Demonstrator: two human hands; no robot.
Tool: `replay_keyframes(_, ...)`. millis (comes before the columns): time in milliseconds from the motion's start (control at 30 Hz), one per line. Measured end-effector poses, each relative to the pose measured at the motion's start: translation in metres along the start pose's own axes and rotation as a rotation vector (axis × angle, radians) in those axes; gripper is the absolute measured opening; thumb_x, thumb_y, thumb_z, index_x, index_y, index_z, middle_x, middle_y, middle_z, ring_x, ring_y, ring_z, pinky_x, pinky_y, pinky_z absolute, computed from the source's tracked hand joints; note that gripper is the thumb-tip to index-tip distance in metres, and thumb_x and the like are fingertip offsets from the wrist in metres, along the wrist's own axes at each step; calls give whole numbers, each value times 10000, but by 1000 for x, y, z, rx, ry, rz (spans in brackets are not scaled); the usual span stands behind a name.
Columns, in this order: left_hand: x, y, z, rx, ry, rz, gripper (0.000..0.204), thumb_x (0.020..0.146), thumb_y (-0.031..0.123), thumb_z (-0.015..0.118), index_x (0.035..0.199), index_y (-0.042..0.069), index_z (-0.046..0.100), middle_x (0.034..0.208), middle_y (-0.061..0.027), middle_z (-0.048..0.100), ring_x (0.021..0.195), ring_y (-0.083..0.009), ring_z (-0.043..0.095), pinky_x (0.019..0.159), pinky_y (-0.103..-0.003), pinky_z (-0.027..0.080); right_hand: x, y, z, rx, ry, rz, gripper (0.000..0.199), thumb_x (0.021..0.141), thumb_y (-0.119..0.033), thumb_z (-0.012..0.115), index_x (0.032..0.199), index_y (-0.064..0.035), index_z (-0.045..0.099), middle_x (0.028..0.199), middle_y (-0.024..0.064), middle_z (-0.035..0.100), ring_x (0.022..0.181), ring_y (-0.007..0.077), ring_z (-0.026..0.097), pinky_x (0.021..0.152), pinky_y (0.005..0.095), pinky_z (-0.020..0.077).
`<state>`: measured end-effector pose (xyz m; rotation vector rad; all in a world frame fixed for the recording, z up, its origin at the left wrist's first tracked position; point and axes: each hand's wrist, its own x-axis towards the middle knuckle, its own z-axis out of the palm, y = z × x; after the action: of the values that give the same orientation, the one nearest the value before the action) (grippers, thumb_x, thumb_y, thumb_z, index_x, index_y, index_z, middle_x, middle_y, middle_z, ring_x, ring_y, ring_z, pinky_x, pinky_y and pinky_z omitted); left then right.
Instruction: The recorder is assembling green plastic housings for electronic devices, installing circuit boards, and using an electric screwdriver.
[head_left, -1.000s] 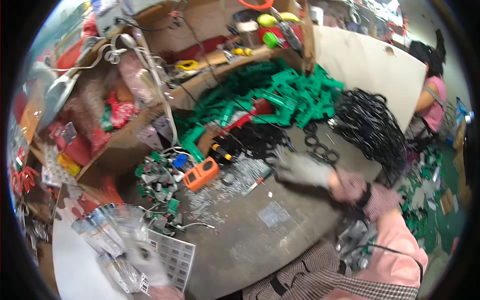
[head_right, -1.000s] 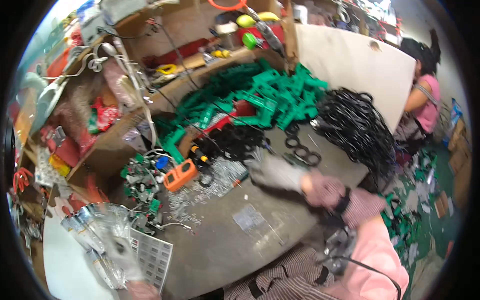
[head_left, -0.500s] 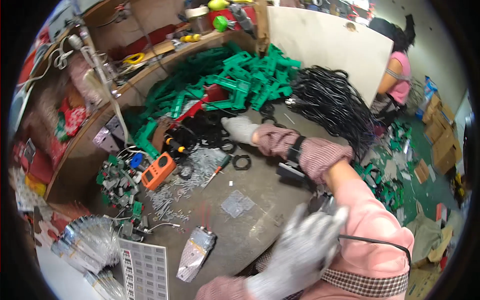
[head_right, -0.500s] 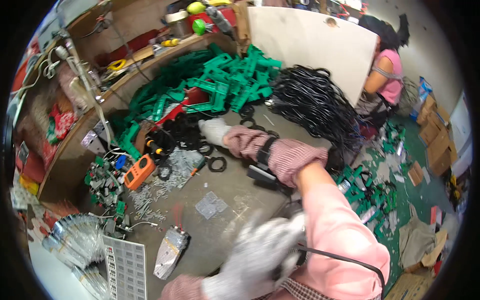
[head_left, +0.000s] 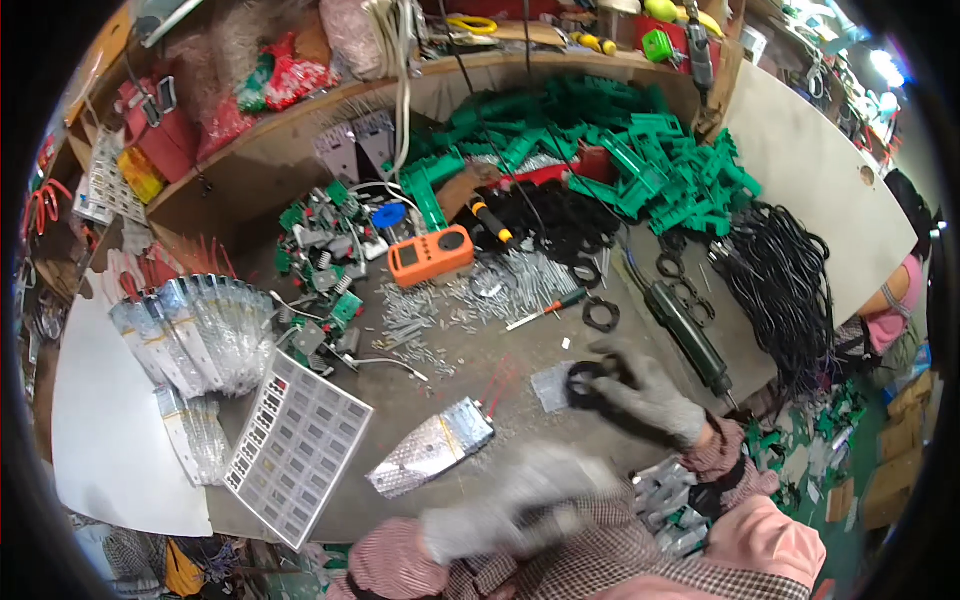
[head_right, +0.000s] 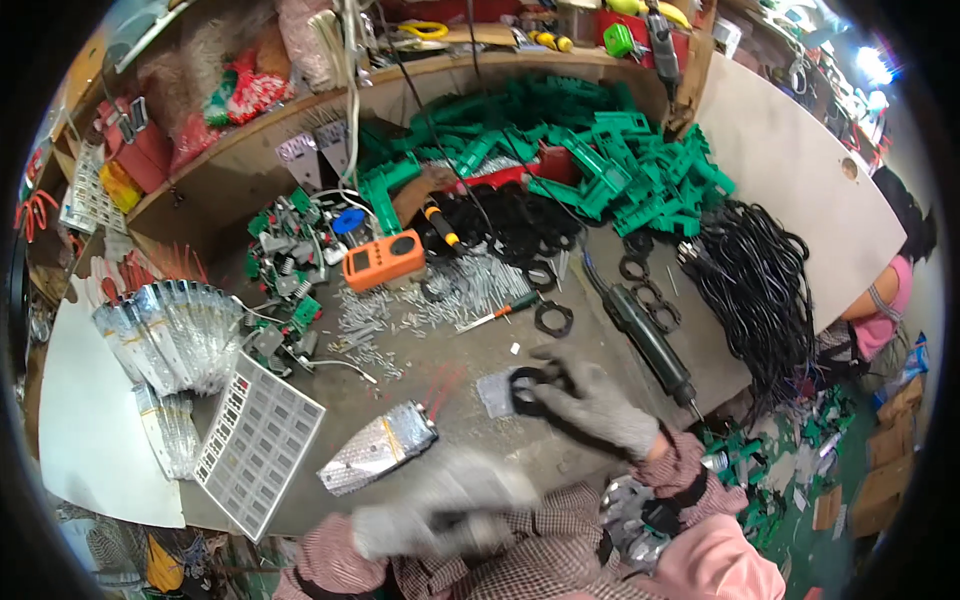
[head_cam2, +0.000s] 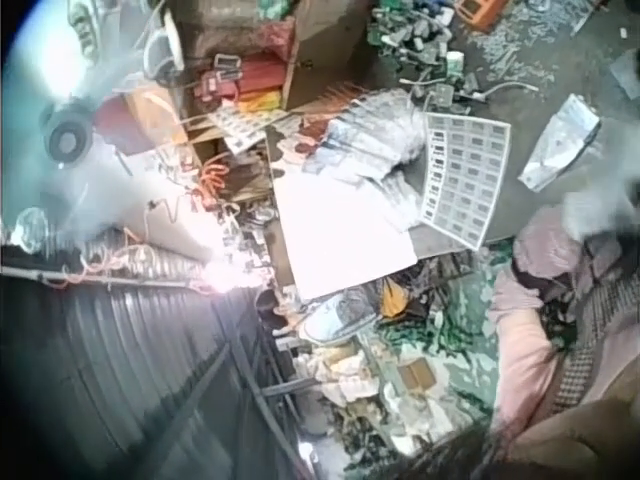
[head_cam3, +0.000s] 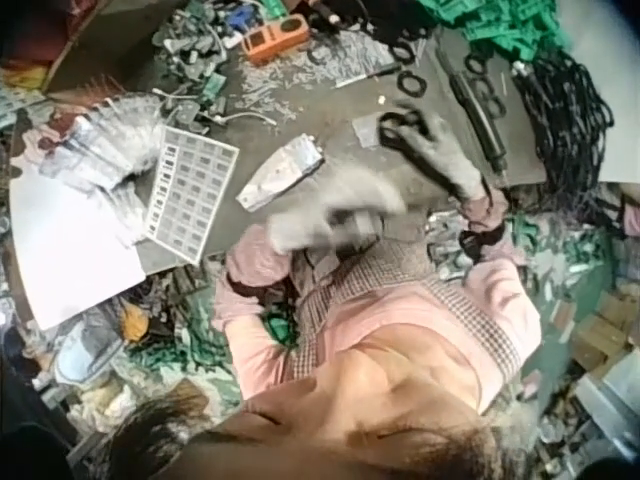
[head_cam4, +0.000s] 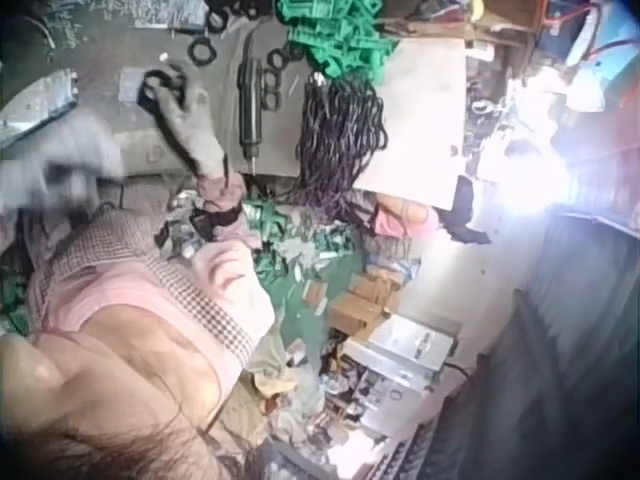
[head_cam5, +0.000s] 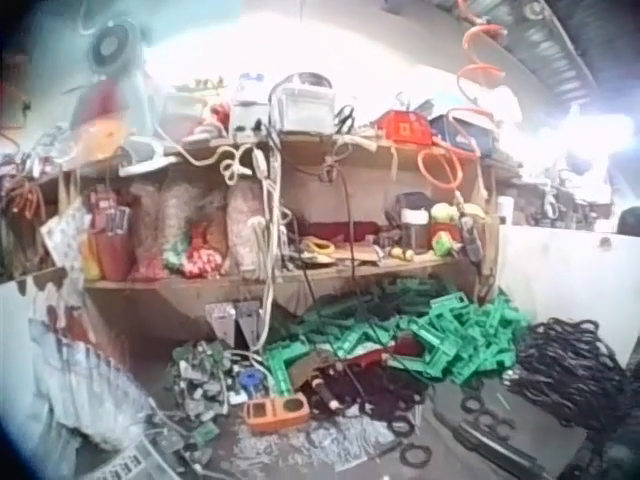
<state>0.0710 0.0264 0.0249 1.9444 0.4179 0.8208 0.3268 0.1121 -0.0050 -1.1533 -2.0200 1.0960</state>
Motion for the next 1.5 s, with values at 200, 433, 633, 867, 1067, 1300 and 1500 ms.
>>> replay_keyframes(200,-13,-62,-11,974,308,-532,384,989,200,582,1327,18,608,1066,-194,651,1060,-370,596,974,-461,457,34,5,26,-178,116,-144,330,963,-195,644,1225,5,633,1052,221,702,949,338,699,839,405,553)
replay_keyframes(433,-12,-64,-4,899,388,-290,307,884,120,708,1188,80,712,938,-109,656,951,-304,620,992,-460,464,43,-24,18,-171,-121,30,365,927,-249,623,1192,2,626,945,208,689,888,355,691,798,424,540)
replay_keyframes(633,-7,-63,1,1101,267,-279,238,887,135,688,1119,102,731,895,-78,670,951,-267,637,1075,-481,423,44,-33,25,-101,-91,69,297,938,-197,615,1144,17,610,852,202,684,815,335,698,756,395,552)
replay_keyframes(867,-7,-66,-1,936,339,-333,217,869,164,705,1074,97,733,900,-93,663,949,-292,627,1048,-460,438,38,-18,42,-161,-53,48,313,988,-229,580,1182,15,610,1005,232,677,937,393,680,840,426,532)
replay_keyframes(1067,-7,-69,-3,929,356,-329,226,861,146,697,1077,90,729,906,-100,666,936,-301,629,1032,-471,443,19,-27,38,-236,-137,29,364,990,-236,603,1290,-31,595,1153,227,660,1053,381,670,897,427,540)
replay_keyframes(1300,-10,-74,-2,896,457,-323,176,847,117,723,1019,88,738,857,-90,676,888,-304,637,998,-469,457,10,-10,29,-274,-11,19,452,919,-165,642,1351,-51,568,1106,169,664,939,273,670,837,369,548)
replay_keyframes(1500,-2,-70,-2,894,485,-277,158,837,109,738,994,94,737,845,-96,669,872,-312,632,965,-471,466,-8,-15,38,75,12,143,402,917,-159,670,1278,1,594,857,89,657,748,119,615,700,281,524)
